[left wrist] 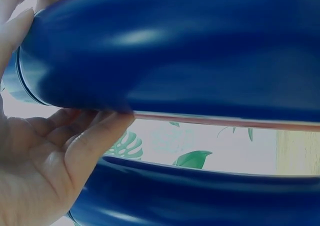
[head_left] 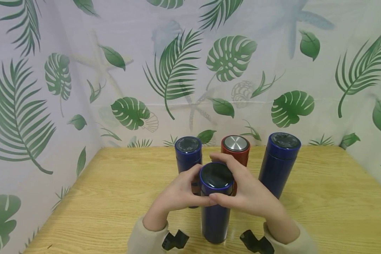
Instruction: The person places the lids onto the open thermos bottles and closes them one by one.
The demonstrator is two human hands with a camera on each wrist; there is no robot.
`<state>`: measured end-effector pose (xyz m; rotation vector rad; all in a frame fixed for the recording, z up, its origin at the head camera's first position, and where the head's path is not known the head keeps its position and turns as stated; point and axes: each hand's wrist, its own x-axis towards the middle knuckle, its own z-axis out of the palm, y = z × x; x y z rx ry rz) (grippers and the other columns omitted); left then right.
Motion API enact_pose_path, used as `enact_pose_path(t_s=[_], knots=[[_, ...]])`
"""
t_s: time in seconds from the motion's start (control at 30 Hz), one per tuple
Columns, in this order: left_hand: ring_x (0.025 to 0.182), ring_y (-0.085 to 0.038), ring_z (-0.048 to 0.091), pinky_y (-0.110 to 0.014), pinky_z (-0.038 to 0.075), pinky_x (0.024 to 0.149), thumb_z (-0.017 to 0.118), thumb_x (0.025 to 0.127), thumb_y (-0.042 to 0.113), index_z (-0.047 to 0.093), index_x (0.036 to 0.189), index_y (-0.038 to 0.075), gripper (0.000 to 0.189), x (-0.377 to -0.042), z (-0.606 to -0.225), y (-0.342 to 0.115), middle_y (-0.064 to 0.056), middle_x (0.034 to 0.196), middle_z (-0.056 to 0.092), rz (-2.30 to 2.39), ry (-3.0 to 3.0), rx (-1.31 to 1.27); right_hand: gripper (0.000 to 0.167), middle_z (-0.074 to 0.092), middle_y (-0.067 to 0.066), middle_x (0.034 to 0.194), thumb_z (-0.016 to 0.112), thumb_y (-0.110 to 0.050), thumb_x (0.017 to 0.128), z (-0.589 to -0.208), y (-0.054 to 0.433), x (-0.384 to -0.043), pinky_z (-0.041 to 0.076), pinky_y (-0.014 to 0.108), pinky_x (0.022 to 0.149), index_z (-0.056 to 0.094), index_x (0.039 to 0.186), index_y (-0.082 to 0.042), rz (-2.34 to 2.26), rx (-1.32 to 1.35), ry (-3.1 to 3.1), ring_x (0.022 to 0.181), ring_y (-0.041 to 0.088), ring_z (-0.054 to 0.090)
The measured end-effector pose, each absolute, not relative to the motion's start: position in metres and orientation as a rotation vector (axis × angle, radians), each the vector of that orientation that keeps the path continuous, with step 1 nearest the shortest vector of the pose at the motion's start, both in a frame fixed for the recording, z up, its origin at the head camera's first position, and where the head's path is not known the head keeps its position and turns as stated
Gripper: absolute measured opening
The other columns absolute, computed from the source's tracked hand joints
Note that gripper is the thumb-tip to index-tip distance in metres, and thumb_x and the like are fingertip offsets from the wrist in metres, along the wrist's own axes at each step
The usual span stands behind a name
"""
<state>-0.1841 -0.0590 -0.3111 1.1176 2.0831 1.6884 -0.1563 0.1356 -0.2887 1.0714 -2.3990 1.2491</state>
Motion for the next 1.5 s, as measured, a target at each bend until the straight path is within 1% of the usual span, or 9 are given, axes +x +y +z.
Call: enact_pose_path(t_s=[0.13,0.23,0.37,0.6,0.73,0.97,1.1,1.33,1.5], knots=[[0.098,-0.016,0.055,-0.034,0.049,0.076,0.069,0.074,-0.001,0.038,0.125,0.0,0.059,-0.184,-0.311,-0.058,-0.016,0.111,0.054,1.699,2.063,1.121,0.068,0.042,0.005,0.129,0.068,-0.009,0.077,-0.287,0.142,-0.157,0.04,0.033,0.09,0.03,0.133,-0.014,1.295,1.176,-2.362,0.112,0.018,0.045],[0.098,-0.016,0.056,-0.034,0.049,0.076,0.069,0.073,-0.001,0.039,0.124,0.0,0.059,-0.183,-0.311,-0.058,-0.015,0.111,0.055,1.701,2.069,1.116,0.067,0.044,0.006,0.128,0.068,-0.007,0.077,-0.285,0.142,-0.156,0.041,0.03,0.089,0.031,0.132,-0.013,1.285,1.184,-2.347,0.111,0.019,0.046],[0.098,-0.017,0.056,-0.032,0.049,0.076,0.069,0.073,0.0,0.039,0.123,0.0,0.058,-0.183,-0.311,-0.058,-0.015,0.11,0.055,1.7,2.08,1.112,0.07,0.046,0.004,0.125,0.072,-0.015,0.074,-0.286,0.138,-0.154,0.044,0.033,0.085,0.032,0.131,-0.013,1.245,1.094,-2.368,0.107,0.016,0.05],[0.099,-0.028,0.055,-0.029,0.049,0.075,0.069,0.073,0.0,0.042,0.119,-0.001,0.053,-0.184,-0.311,-0.058,-0.021,0.109,0.055,1.69,2.103,1.128,0.078,0.048,0.003,0.112,0.08,-0.027,0.064,-0.288,0.128,-0.15,0.046,0.035,0.075,0.038,0.128,-0.013,1.072,0.859,-2.396,0.098,0.015,0.048],[0.097,-0.028,0.056,-0.029,0.049,0.075,0.069,0.072,-0.002,0.043,0.115,-0.003,0.05,-0.184,-0.312,-0.058,-0.023,0.107,0.055,1.693,2.104,1.143,0.08,0.048,0.004,0.107,0.081,-0.03,0.06,-0.289,0.125,-0.151,0.045,0.035,0.073,0.04,0.126,-0.012,1.033,0.811,-2.392,0.094,0.016,0.048],[0.1,-0.025,0.054,-0.029,0.049,0.077,0.068,0.075,0.002,0.04,0.122,-0.001,0.055,-0.184,-0.312,-0.058,-0.018,0.111,0.054,1.693,2.09,1.129,0.072,0.046,0.007,0.123,0.075,-0.018,0.07,-0.289,0.135,-0.157,0.045,0.038,0.082,0.036,0.129,-0.01,1.175,1.034,-2.389,0.105,0.018,0.049],[0.1,-0.023,0.055,-0.031,0.048,0.078,0.069,0.074,0.003,0.039,0.123,0.0,0.057,-0.183,-0.312,-0.057,-0.016,0.111,0.054,1.693,2.086,1.112,0.068,0.046,0.007,0.125,0.071,-0.012,0.074,-0.289,0.139,-0.159,0.044,0.036,0.083,0.033,0.131,-0.012,1.277,1.139,-2.37,0.103,0.017,0.052],[0.097,-0.017,0.057,-0.03,0.049,0.077,0.071,0.071,0.002,0.043,0.12,0.001,0.057,-0.183,-0.312,-0.055,-0.013,0.108,0.056,1.705,2.137,1.088,0.069,0.051,0.007,0.119,0.074,-0.011,0.071,-0.287,0.136,-0.156,0.046,0.034,0.079,0.035,0.129,-0.01,1.299,1.078,-2.346,0.097,0.015,0.056],[0.095,-0.021,0.058,-0.027,0.049,0.075,0.073,0.069,0.004,0.046,0.118,0.001,0.055,-0.183,-0.312,-0.054,-0.014,0.106,0.057,1.711,2.176,1.063,0.071,0.054,0.005,0.114,0.077,-0.016,0.068,-0.284,0.132,-0.151,0.046,0.033,0.078,0.038,0.127,-0.011,1.282,0.953,-2.384,0.096,0.015,0.055]])
